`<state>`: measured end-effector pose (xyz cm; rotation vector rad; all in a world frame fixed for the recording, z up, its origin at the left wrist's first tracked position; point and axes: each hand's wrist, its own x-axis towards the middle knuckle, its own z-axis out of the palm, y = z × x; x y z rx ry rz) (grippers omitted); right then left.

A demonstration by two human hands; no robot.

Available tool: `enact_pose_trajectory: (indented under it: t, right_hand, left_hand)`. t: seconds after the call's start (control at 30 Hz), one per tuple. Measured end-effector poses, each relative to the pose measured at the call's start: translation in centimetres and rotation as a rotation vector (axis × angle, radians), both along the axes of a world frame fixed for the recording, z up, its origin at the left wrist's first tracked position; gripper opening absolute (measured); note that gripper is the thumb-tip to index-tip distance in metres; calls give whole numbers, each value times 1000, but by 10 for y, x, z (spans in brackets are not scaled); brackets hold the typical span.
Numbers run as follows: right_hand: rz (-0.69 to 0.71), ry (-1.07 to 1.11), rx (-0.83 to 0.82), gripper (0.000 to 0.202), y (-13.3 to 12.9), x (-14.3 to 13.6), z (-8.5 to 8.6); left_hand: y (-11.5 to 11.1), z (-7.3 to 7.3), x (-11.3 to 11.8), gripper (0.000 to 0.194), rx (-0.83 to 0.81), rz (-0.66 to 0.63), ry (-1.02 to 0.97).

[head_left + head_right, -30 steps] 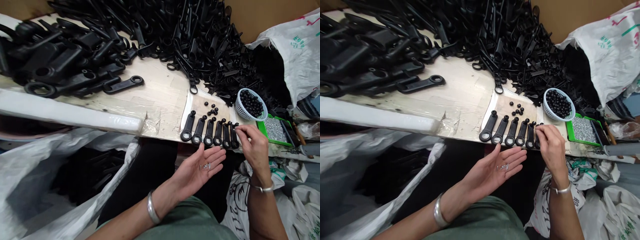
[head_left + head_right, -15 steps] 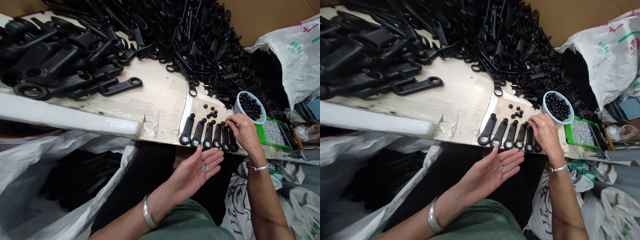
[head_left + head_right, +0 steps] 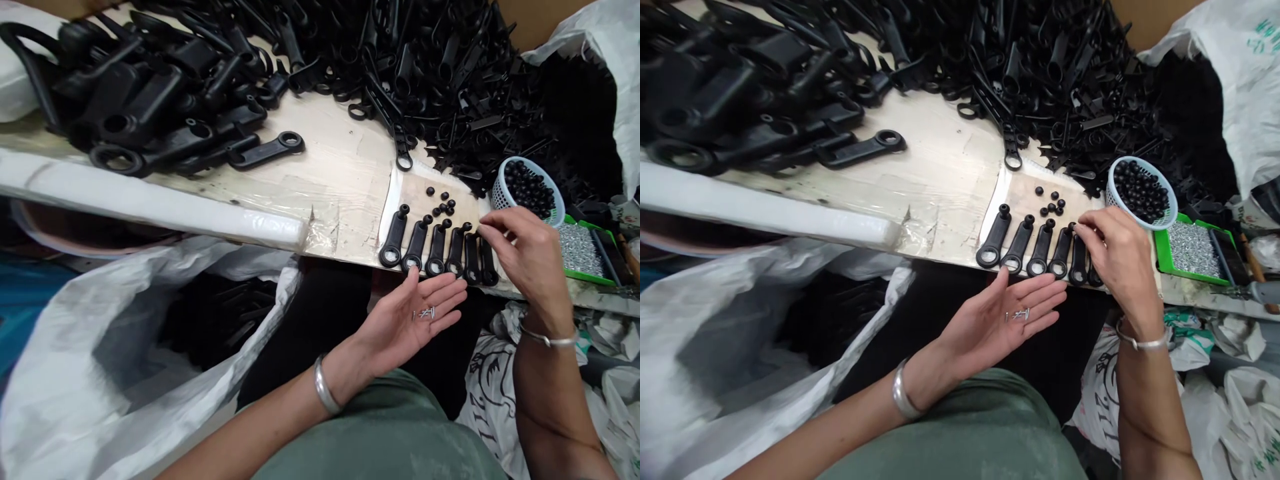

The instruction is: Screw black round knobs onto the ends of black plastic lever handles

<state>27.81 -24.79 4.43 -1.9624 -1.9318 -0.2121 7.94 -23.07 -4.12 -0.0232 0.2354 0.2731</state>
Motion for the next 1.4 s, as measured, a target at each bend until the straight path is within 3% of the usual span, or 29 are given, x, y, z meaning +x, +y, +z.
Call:
enact_pose_trajectory:
  t: [0.1,0.2,0.4,0.6,0.73,0.93,1.07,1.23,1.4]
  right_hand:
    - [172,154,-63,7,-30,-19,5]
    - [324,234,-165,19,-55,-41,-6]
    - [227,125,-87,21,-70,-64,-35]
    - [239,248,-46,21,-70,-65,-37]
    - [259,328,-46,23,-63,-56,-30]
    - [299,248,-128,26,-52,-55,-22]
    - [255,287,-68,30,-47,-48,-15]
    - [52,160,116,13,-12,-25,-10]
    - [40,91,129,16,23,-12,-23]
  left_hand:
    - [-1,1,0,60,0,12,4]
    - [-2,3,2,62,11,24,21]
    - [-2,8,2,66,19,24,58]
    - [-1,7,0,69,8,40,16]
    - [-1,4,0,65,-8,42,-19]
    - [1,0,-3,59,-14,74,-61]
    - [4,-2,-5,57,-38,75,-82]
    - [5,-1,-5,58,-37,36,-72]
    - [7,-1,-8,56,-29,49,-75]
